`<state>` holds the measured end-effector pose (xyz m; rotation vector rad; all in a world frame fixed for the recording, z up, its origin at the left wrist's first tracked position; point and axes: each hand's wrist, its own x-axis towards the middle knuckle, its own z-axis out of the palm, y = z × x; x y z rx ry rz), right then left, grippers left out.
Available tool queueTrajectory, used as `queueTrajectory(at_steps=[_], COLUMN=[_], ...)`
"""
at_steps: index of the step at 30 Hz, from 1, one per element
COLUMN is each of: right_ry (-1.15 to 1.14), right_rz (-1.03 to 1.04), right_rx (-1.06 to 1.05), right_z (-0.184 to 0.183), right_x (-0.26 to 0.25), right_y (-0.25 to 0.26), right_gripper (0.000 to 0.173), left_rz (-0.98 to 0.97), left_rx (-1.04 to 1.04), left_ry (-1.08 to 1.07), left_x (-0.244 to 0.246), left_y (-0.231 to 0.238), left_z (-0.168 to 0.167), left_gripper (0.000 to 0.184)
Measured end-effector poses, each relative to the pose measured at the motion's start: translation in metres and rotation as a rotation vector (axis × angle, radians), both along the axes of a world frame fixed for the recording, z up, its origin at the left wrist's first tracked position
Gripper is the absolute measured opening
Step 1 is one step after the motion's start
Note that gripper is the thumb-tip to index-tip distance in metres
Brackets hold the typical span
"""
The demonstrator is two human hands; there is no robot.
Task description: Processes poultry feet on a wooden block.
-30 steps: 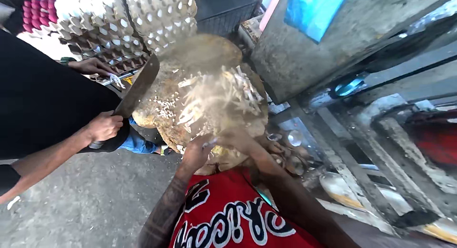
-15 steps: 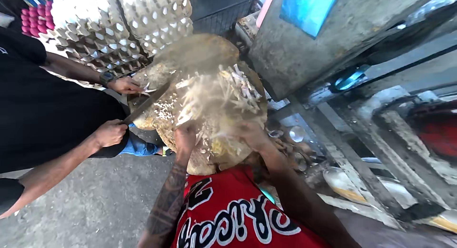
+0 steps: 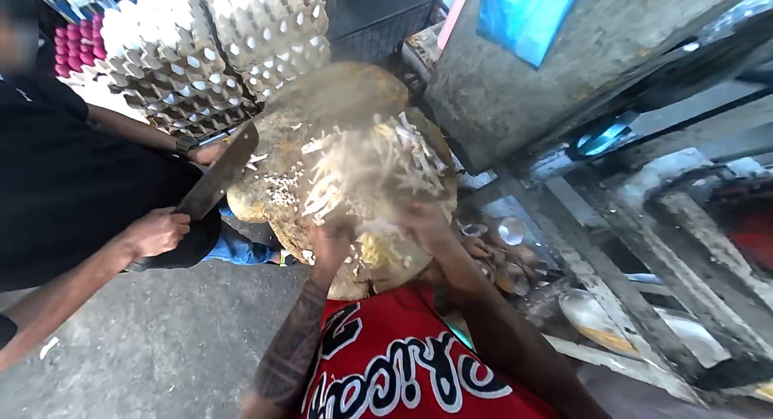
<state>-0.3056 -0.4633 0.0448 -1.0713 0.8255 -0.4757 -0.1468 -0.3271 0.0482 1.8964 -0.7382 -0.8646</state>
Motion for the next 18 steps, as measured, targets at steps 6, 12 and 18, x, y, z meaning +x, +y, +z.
queueTrajectory(at_steps=[6, 12, 18], right_ry=[-0.003, 0.021, 0.629], right_rz=[0.075, 0.190, 0.410], right_rx=[-0.036, -0.032, -0.417], right_z=[0.007, -0.002, 0.015], right_x=[-0.013, 0.003, 0.010], right_y=[-0.018, -0.002, -0.030], right_gripper=[0.012, 0.005, 0.034], left_rz=[-0.356, -0.593, -0.388], left_rx=[0.442, 0.335, 0.495], left_ry=[-0.213, -0.280, -0.201], left_x=[0.028, 0.002, 0.022], left_y=[-0.015, -0.023, 0.003], left_z=[0.019, 0.030, 0.031], left_gripper=[0.079, 0.062, 0.039])
